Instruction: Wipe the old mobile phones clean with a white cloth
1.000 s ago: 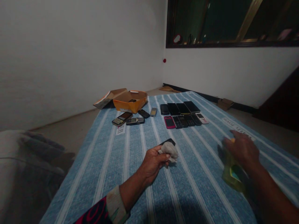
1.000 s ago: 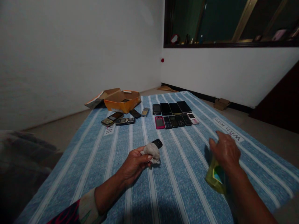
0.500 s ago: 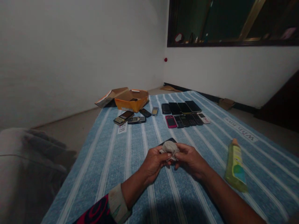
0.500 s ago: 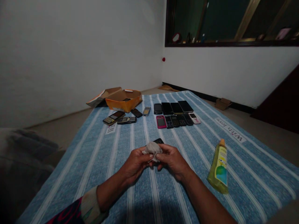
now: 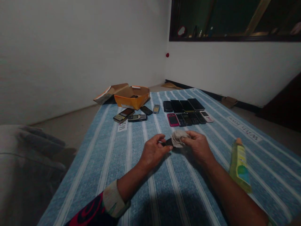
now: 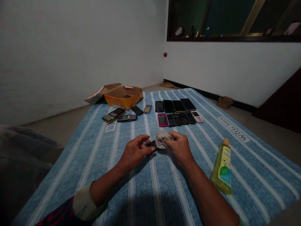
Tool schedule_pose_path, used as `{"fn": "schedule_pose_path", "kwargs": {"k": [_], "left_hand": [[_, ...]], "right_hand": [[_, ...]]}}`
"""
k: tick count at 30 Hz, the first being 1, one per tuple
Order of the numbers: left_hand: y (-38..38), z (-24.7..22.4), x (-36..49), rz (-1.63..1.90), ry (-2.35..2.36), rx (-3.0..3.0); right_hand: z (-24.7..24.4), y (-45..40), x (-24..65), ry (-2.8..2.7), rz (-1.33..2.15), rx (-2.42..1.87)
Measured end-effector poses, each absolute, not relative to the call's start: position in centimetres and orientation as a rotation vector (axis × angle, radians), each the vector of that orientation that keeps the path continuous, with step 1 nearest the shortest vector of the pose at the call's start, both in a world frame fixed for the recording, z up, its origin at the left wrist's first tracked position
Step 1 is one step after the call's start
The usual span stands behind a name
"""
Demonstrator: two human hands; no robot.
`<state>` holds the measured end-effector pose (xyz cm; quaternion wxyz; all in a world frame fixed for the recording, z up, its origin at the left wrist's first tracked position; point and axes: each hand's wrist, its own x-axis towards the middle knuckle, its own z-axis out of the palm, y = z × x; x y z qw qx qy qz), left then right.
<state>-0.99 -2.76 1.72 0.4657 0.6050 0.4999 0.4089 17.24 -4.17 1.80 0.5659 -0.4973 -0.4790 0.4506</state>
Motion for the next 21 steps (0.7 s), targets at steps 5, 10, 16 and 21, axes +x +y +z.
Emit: {"fn": "schedule_pose_path", "kwargs": {"k": [5, 10, 16, 21], "left_hand": [[-2.3, 0.9, -2.9, 0.725, 1.506, 1.901], [-2.7, 0.9, -2.3, 0.408, 1.64, 2.228], [-2.7, 0.7, -2.2, 0.381, 1.604, 2.276], [-2.7, 0.8, -2.3, 0.386, 1.624, 2.25]], "right_hand": [[0.3, -3.2, 17.5, -1.653, 0.266, -1.335], [-1.6, -3.9, 15.6, -2.131, -0.116, -1.292], [-1.2, -4.6, 14.6, -2.305, -0.052, -1.251], [-1.3, -4.0, 14.1, -2.296, -0.096, -1.3]]}}
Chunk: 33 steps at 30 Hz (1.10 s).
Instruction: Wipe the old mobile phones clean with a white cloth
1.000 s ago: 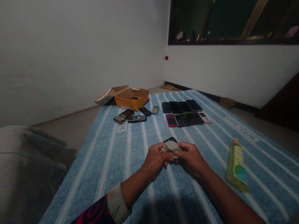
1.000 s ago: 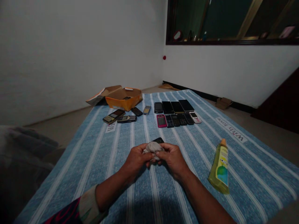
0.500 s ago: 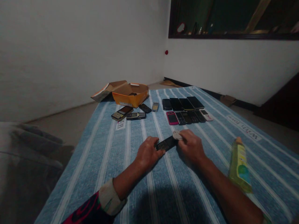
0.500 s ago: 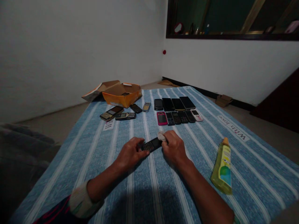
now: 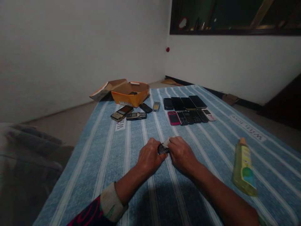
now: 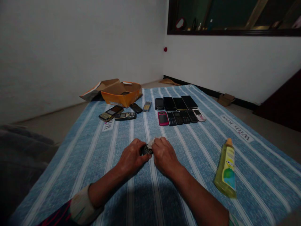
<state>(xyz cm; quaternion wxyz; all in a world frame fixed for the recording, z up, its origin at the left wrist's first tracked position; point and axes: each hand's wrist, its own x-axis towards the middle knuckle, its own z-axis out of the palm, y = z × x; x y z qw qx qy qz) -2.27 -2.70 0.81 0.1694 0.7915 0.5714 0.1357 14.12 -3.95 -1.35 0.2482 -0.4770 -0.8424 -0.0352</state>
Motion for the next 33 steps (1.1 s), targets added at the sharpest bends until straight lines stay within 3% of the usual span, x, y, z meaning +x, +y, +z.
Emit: {"fn": "schedule_pose_path", "kwargs": {"k": [8, 20, 29, 33], "left_hand": [[-2.8, 0.7, -2.2, 0.409, 1.634, 2.248], [-2.9, 0.6, -2.2, 0.454, 1.631, 2.225], [-2.9, 0.9, -2.2, 0.405, 1.642, 2.219], [-2.9, 0.9, -2.2, 0.423, 1.634, 2.228]], "right_hand": [[-2.2, -2.2, 17.2, -2.098, -0.15, -1.54], [-1.4, -3.9, 13.6, -2.264, 0.052, -1.218], [-1.7, -2.0, 16.9, -1.499, 0.349, -1.314], [-1.6, -3.4, 14.4, -1.827, 0.324, -1.233]]}}
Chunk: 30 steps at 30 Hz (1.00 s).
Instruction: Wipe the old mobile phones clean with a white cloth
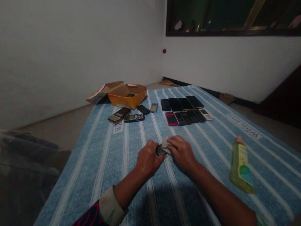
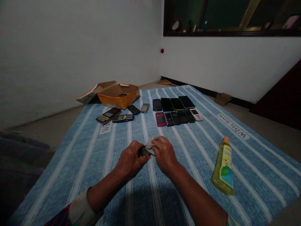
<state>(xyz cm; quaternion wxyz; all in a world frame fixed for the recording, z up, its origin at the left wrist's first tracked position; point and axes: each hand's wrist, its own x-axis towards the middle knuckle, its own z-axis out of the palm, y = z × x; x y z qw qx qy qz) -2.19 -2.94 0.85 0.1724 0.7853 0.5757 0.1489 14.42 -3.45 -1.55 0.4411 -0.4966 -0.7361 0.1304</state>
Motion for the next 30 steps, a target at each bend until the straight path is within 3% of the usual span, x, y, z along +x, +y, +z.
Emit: {"fn": "schedule_pose_path", "kwargs": {"k": [8, 15, 24, 30], "left_hand": [[-2.9, 0.7, -2.4, 0.449, 1.594, 2.274], [-3.0, 0.8, -2.3, 0.407, 1.623, 2.246], [-2.9, 0.4, -2.4, 0.463, 1.599, 2.269], [-2.9, 0.9, -2.1, 0.449, 1.624, 2.234]], "right_hand": [[-2.0, -5.7, 11.9, -2.207, 0.11, -1.182], [-2.6, -3.1, 15.4, -2.058, -0.072, -1.463], [-2.1, -5.8, 11.9, -2.233, -0.015, -1.211], [-2.6, -3.0, 15.2, -2.051, -0.072, -1.454]]}}
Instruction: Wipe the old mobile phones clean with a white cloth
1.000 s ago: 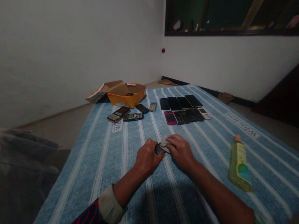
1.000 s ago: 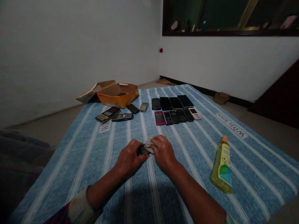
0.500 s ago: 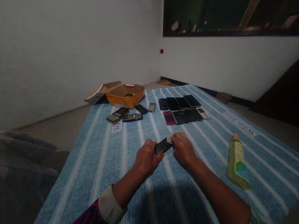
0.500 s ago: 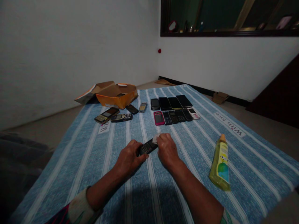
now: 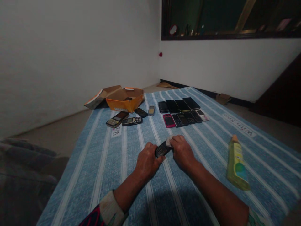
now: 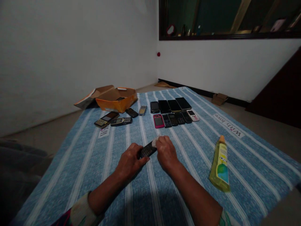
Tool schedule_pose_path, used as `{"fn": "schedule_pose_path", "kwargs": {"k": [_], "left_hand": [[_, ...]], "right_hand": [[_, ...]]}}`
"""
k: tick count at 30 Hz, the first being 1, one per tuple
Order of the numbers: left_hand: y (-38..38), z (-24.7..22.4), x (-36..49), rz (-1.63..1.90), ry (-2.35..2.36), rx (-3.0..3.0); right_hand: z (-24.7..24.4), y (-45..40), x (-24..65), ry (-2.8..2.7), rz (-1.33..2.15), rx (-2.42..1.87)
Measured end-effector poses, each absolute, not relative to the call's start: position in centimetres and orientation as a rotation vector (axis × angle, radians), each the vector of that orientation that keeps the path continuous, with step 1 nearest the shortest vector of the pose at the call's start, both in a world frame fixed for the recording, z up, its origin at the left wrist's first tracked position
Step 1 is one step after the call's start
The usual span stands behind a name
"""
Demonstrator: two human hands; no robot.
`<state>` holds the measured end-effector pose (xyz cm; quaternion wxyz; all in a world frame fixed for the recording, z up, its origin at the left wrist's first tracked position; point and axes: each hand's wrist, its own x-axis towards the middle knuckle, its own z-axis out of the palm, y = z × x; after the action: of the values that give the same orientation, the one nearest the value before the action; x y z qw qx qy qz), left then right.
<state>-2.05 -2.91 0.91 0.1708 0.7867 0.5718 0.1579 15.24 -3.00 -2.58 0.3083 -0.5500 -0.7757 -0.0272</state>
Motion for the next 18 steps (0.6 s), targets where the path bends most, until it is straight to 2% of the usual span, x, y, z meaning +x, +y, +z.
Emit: {"fn": "schedule_pose_path", "kwargs": {"k": [6, 13, 18], "left_hand": [[-2.3, 0.7, -1.4, 0.473, 1.596, 2.266], [-1.2, 0.5, -1.2, 0.493, 1.589, 2.287], [-0.2, 0.4, -0.7, 0.477, 1.629, 2.284]], "right_hand": [[-3.1, -1.8, 16.4, -1.883, 0.009, -1.397], [-2.2, -3.9, 12.6, -2.159, 0.034, -1.249], [-2.0, -1.2, 15.0, -2.141, 0.01, -1.464]]}}
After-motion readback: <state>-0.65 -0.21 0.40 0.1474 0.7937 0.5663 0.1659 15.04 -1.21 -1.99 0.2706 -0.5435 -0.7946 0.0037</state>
